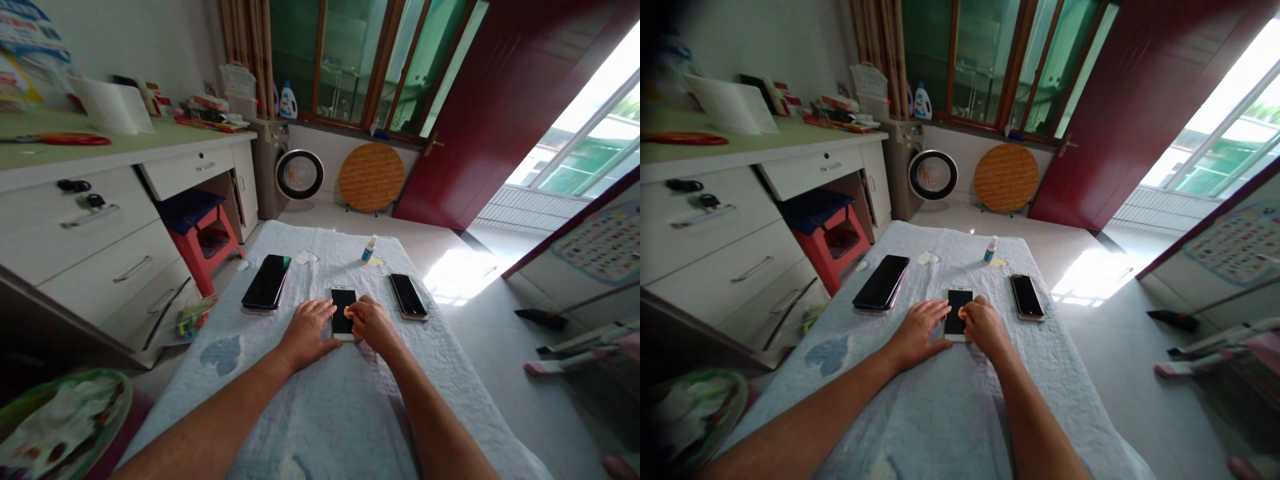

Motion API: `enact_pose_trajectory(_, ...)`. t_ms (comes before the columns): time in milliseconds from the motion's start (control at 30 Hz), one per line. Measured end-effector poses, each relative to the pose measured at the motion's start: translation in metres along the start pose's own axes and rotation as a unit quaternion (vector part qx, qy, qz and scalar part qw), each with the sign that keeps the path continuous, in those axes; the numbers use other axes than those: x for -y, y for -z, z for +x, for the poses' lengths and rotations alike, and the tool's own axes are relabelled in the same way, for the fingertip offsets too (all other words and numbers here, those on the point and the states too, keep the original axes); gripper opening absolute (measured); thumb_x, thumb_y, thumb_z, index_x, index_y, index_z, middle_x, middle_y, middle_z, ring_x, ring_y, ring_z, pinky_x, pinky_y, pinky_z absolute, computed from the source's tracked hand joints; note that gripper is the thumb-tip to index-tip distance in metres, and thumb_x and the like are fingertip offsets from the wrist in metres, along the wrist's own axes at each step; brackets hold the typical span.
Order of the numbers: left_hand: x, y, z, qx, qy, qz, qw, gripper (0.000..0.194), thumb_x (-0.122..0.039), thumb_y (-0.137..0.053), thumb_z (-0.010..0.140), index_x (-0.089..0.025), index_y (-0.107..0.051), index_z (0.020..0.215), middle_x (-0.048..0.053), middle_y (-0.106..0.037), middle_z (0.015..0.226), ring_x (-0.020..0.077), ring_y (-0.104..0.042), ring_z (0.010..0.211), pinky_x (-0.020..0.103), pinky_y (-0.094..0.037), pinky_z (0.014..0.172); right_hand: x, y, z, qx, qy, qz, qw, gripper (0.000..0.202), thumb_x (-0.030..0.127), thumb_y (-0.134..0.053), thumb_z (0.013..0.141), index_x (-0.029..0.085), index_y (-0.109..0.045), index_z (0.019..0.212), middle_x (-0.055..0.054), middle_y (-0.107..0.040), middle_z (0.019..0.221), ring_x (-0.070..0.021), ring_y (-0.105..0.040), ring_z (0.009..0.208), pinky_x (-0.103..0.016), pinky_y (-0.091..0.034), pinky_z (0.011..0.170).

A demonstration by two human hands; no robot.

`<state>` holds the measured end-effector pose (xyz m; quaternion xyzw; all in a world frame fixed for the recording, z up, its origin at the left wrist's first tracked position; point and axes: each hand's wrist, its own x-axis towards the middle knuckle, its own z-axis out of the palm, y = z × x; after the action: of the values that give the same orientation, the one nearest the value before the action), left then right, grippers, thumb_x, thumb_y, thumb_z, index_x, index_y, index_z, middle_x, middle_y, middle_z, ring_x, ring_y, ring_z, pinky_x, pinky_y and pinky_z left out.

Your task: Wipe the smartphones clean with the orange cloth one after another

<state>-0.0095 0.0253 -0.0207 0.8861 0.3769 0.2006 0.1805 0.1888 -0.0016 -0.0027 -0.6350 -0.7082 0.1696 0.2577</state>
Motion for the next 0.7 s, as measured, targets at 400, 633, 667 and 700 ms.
enact_pose_trajectory(400,0.002,-0.002,-0.001,-0.017,-0.009,0.002,1.0,0.066,-0.051,-0.071,0.071,-0.02,-0.055,0.127,0.014,-0.053,0.137,0.0319,-0.046,0.126,0.053,-0.028,0.108,-0.008,0.014,-0.004,-0.083,-0.1,0.013,0.991,0.021,0.027,-0.052,0.08,0.017,-0.071,0.08,-0.005,-0.067,0.079,-0.0166,-0.06,0.077,-0.026,-0.039,0.072)
enact_pose_trajectory(633,-0.001,0.0,-0.002,-0.013,0.0,-0.003,1.0,0.063,-0.047,-0.073,0.07,-0.018,-0.057,0.124,0.013,-0.058,0.131,0.0319,-0.05,0.123,0.054,-0.026,0.109,-0.013,0.009,-0.007,-0.024,-0.167,0.14,0.976,0.02,0.03,-0.058,0.071,0.016,-0.07,0.078,0.0,-0.061,0.058,-0.0132,-0.055,0.055,-0.023,-0.035,0.053)
enact_pose_trajectory(667,-0.002,0.001,-0.001,-0.012,0.002,-0.004,1.0,0.062,-0.046,-0.073,0.07,-0.018,-0.058,0.124,0.013,-0.059,0.13,0.032,-0.05,0.123,0.054,-0.026,0.108,-0.014,0.007,-0.007,-0.024,-0.177,0.173,0.969,0.021,0.031,-0.059,0.07,0.015,-0.07,0.078,0.0,-0.059,0.056,-0.0125,-0.053,0.052,-0.023,-0.034,0.051)
enact_pose_trajectory(700,-0.003,0.001,-0.002,-0.012,0.003,-0.004,1.0,0.062,-0.046,-0.073,0.071,-0.018,-0.058,0.124,0.013,-0.059,0.13,0.032,-0.05,0.123,0.054,-0.027,0.108,-0.016,0.006,-0.007,-0.025,-0.187,0.208,0.96,0.021,0.032,-0.061,0.068,0.015,-0.069,0.077,0.001,-0.057,0.054,-0.0118,-0.051,0.05,-0.022,-0.033,0.049)
